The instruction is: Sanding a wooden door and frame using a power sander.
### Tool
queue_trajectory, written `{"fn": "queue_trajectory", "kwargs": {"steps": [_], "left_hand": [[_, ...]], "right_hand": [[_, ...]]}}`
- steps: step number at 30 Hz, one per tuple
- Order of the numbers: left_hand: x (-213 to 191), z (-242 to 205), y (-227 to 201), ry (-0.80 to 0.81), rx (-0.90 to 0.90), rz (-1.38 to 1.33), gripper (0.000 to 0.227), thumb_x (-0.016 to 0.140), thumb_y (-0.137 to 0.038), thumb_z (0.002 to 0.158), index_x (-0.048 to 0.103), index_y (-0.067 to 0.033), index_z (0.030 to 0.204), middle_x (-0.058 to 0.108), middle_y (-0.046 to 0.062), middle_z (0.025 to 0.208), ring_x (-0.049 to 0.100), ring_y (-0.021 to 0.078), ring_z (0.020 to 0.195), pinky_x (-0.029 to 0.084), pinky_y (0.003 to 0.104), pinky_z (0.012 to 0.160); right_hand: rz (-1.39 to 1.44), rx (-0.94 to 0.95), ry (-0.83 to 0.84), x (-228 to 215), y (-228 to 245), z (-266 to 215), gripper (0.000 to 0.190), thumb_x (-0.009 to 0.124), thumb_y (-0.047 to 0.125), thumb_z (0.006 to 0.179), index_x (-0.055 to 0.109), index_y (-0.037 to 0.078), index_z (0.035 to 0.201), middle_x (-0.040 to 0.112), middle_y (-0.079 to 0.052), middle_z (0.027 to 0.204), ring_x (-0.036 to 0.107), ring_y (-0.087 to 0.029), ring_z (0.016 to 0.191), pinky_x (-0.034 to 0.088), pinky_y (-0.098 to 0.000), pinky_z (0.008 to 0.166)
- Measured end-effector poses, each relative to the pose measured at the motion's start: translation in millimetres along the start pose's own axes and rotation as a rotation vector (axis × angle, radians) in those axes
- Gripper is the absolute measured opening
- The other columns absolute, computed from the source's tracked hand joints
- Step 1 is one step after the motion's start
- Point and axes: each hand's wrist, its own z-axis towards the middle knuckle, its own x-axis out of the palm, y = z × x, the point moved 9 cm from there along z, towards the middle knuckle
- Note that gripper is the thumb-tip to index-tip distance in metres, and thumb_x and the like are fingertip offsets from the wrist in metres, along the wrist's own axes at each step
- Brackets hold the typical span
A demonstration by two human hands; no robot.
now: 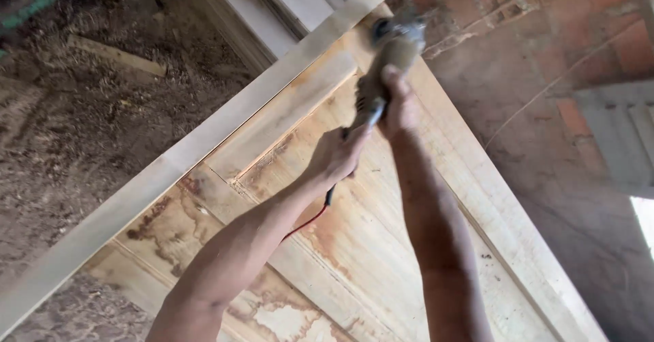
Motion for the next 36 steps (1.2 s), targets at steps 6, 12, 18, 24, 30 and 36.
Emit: {"fn": "queue_trajectory", "kwargs": {"steps": [6, 12, 18, 24, 30, 36], "left_hand": [[-13.7, -0.3, -58.8, 0.099, -0.021, -0.152, 0.049, 0.056, -0.049, 0.09, 0.057, -0.0011, 0.082, 0.052, 0.004, 0.056, 0.047, 0.0127, 0.036, 0.038, 0.025, 0.03], [-20.8, 8.1, -59.6, 0.121, -0.018, -0.109, 0.05, 0.053, -0.054, 0.092, 0.053, -0.0077, 0.072, 0.05, 0.002, 0.053, 0.049, 0.0142, 0.035, 0.037, 0.026, 0.03], [-21.5, -12.4, -42.3, 0.111, -0.031, -0.158, 0.049, 0.057, -0.053, 0.093, 0.054, -0.0059, 0.079, 0.051, 0.001, 0.055, 0.05, 0.0124, 0.035, 0.038, 0.024, 0.029], [-32.2, -56.0, -20.5, 0.048, -0.09, -0.246, 0.044, 0.059, -0.044, 0.097, 0.054, -0.0039, 0.079, 0.051, 0.004, 0.046, 0.045, 0.0141, 0.031, 0.032, 0.027, 0.028], [-50.2, -100.4, 29.5, 0.03, -0.064, -0.18, 0.046, 0.053, -0.049, 0.101, 0.055, -0.0072, 0.082, 0.049, -0.002, 0.049, 0.047, 0.0119, 0.033, 0.036, 0.029, 0.027], [-81.2, -203.9, 63.4, -0.229, -0.17, -0.08, 0.054, 0.054, -0.056, 0.093, 0.054, -0.0042, 0.077, 0.056, 0.011, 0.048, 0.053, 0.0189, 0.038, 0.042, 0.03, 0.043]], "right_hand": [[0.065, 0.078, 0.271, 5.3, 7.4, 51.7, 0.05, 0.069, 0.028, 0.085, 0.054, -0.001, 0.123, 0.066, -0.021, 0.095, 0.063, -0.028, 0.075, 0.055, -0.0409, 0.063], [0.021, 0.062, 0.268, 12.6, 5.9, 65.6, 0.052, 0.07, 0.029, 0.084, 0.056, -0.004, 0.121, 0.066, -0.019, 0.093, 0.064, -0.026, 0.076, 0.056, -0.0388, 0.067], [-0.022, 0.088, 0.28, 26.1, -2.2, 36.6, 0.066, 0.067, 0.031, 0.081, 0.046, -0.01, 0.129, 0.061, -0.021, 0.095, 0.063, -0.026, 0.074, 0.056, -0.0387, 0.061], [0.026, 0.122, 0.268, 23.6, -25.5, -2.7, 0.054, 0.068, 0.027, 0.085, 0.054, -0.01, 0.121, 0.067, -0.024, 0.092, 0.066, -0.029, 0.071, 0.057, -0.0395, 0.061], [-0.032, 0.155, 0.318, 37.2, -65.3, -57.3, 0.065, 0.07, 0.03, 0.08, 0.048, -0.015, 0.121, 0.065, -0.024, 0.094, 0.068, -0.029, 0.077, 0.06, -0.0383, 0.067], [-0.115, 0.073, 0.188, 56.0, -107.9, -154.5, 0.045, 0.087, 0.029, 0.075, 0.071, 0.0, 0.104, 0.066, -0.016, 0.088, 0.068, -0.028, 0.086, 0.059, -0.0503, 0.081]]}}
